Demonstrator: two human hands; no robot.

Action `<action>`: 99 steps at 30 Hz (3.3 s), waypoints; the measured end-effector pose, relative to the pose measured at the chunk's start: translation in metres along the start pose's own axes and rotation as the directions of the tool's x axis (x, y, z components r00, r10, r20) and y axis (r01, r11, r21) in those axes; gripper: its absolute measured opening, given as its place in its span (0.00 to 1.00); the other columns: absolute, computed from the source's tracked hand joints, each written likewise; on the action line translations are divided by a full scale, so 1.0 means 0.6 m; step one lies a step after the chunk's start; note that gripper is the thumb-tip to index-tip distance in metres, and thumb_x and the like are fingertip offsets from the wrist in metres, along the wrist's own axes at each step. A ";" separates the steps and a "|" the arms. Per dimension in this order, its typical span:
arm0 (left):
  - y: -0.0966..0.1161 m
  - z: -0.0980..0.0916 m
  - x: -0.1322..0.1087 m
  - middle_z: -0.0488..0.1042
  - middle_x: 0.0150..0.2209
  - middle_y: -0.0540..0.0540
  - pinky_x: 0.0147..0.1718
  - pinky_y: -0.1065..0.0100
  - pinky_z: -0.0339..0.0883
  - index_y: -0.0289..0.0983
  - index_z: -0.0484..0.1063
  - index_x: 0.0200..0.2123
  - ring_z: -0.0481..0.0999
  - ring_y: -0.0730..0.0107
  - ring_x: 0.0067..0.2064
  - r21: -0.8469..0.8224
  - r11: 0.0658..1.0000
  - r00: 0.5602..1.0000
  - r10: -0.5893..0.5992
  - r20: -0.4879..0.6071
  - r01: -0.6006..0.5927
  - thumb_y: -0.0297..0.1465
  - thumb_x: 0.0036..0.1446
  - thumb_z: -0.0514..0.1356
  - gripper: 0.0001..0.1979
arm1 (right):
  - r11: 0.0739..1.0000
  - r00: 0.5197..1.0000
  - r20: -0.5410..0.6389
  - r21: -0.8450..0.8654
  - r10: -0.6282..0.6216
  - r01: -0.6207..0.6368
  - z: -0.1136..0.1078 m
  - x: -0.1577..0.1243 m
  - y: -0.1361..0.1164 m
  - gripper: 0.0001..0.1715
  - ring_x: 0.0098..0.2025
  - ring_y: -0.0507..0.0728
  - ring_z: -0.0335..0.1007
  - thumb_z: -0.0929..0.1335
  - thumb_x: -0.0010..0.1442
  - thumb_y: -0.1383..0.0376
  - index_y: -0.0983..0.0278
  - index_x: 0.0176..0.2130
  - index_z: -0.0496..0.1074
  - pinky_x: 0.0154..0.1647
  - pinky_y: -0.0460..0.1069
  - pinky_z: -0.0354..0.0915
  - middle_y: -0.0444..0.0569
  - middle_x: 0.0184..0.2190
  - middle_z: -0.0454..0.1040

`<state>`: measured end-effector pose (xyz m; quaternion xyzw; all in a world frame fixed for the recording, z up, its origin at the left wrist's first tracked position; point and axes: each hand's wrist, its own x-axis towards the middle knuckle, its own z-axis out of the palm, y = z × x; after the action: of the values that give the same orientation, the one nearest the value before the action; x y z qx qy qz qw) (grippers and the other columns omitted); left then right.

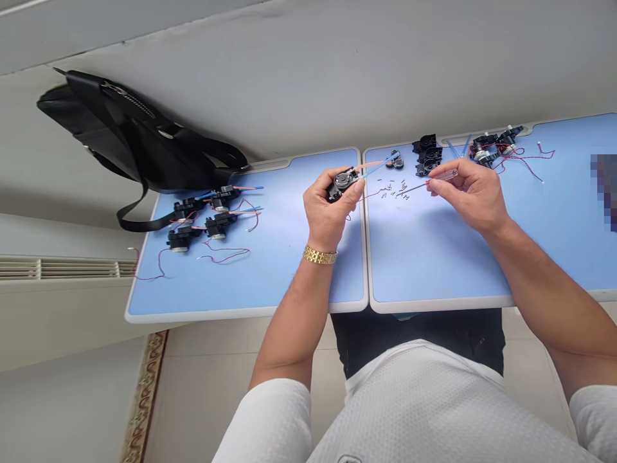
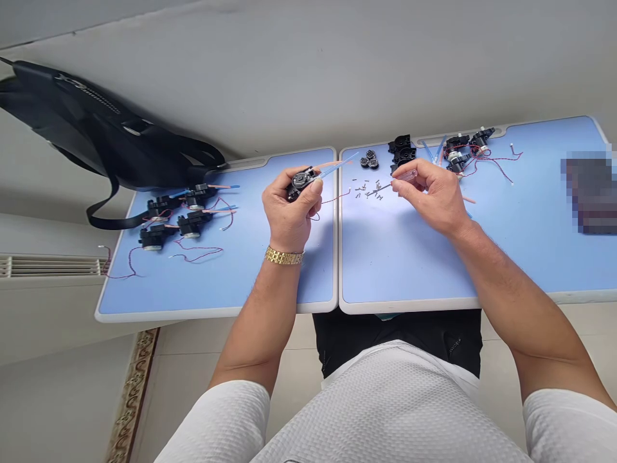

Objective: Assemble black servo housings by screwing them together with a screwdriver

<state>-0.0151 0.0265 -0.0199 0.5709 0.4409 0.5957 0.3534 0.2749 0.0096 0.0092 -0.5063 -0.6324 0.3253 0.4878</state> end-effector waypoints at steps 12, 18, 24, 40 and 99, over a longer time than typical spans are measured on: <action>0.021 0.007 -0.015 0.88 0.51 0.42 0.55 0.54 0.83 0.45 0.89 0.51 0.86 0.58 0.53 0.208 0.945 0.818 0.094 0.567 -0.253 0.45 0.62 0.80 0.18 | 1.000 0.998 -0.058 0.015 -0.026 0.027 -0.031 0.007 -0.018 0.07 0.38 0.61 0.87 0.79 0.69 0.56 0.54 0.42 0.82 0.45 0.59 0.86 0.45 0.34 0.85; 0.014 0.014 -0.022 0.86 0.58 0.40 0.49 0.56 0.84 0.47 0.89 0.55 0.85 0.60 0.51 0.238 0.923 0.787 0.100 0.609 -0.301 0.39 0.62 0.81 0.19 | 0.999 0.998 -0.044 0.019 -0.036 0.037 -0.025 0.003 -0.026 0.06 0.37 0.60 0.86 0.79 0.68 0.57 0.54 0.40 0.82 0.42 0.58 0.85 0.44 0.33 0.84; 0.007 0.013 -0.026 0.85 0.63 0.40 0.47 0.58 0.84 0.48 0.88 0.60 0.86 0.63 0.48 0.216 0.909 0.774 0.157 0.614 -0.355 0.36 0.64 0.79 0.21 | 0.999 0.999 -0.030 0.009 -0.041 0.041 -0.025 0.002 -0.029 0.06 0.36 0.60 0.85 0.79 0.68 0.57 0.54 0.40 0.82 0.38 0.57 0.83 0.45 0.33 0.84; 0.021 0.018 -0.028 0.87 0.63 0.40 0.63 0.52 0.87 0.46 0.88 0.62 0.89 0.52 0.62 0.204 0.910 0.772 0.169 0.612 -0.361 0.36 0.67 0.75 0.21 | 0.995 0.999 0.046 0.097 -0.021 0.016 -0.017 0.007 -0.026 0.16 0.35 0.56 0.83 0.78 0.66 0.47 0.55 0.40 0.81 0.39 0.53 0.80 0.43 0.32 0.84; 0.046 0.027 -0.015 0.87 0.65 0.38 0.14 0.73 0.55 0.43 0.90 0.53 0.77 0.79 0.28 -0.485 0.732 0.876 -0.367 0.313 0.479 0.42 0.56 0.79 0.22 | 0.751 0.747 -0.105 -0.185 -0.657 0.634 0.032 -0.033 -0.023 0.11 0.38 0.56 0.90 0.77 0.74 0.69 0.55 0.52 0.89 0.40 0.51 0.83 0.43 0.44 0.93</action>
<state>0.0043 0.0101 0.0017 0.3849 0.3332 0.5405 0.6698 0.2527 -0.0113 0.0101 -0.3131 -0.7472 0.0492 0.5841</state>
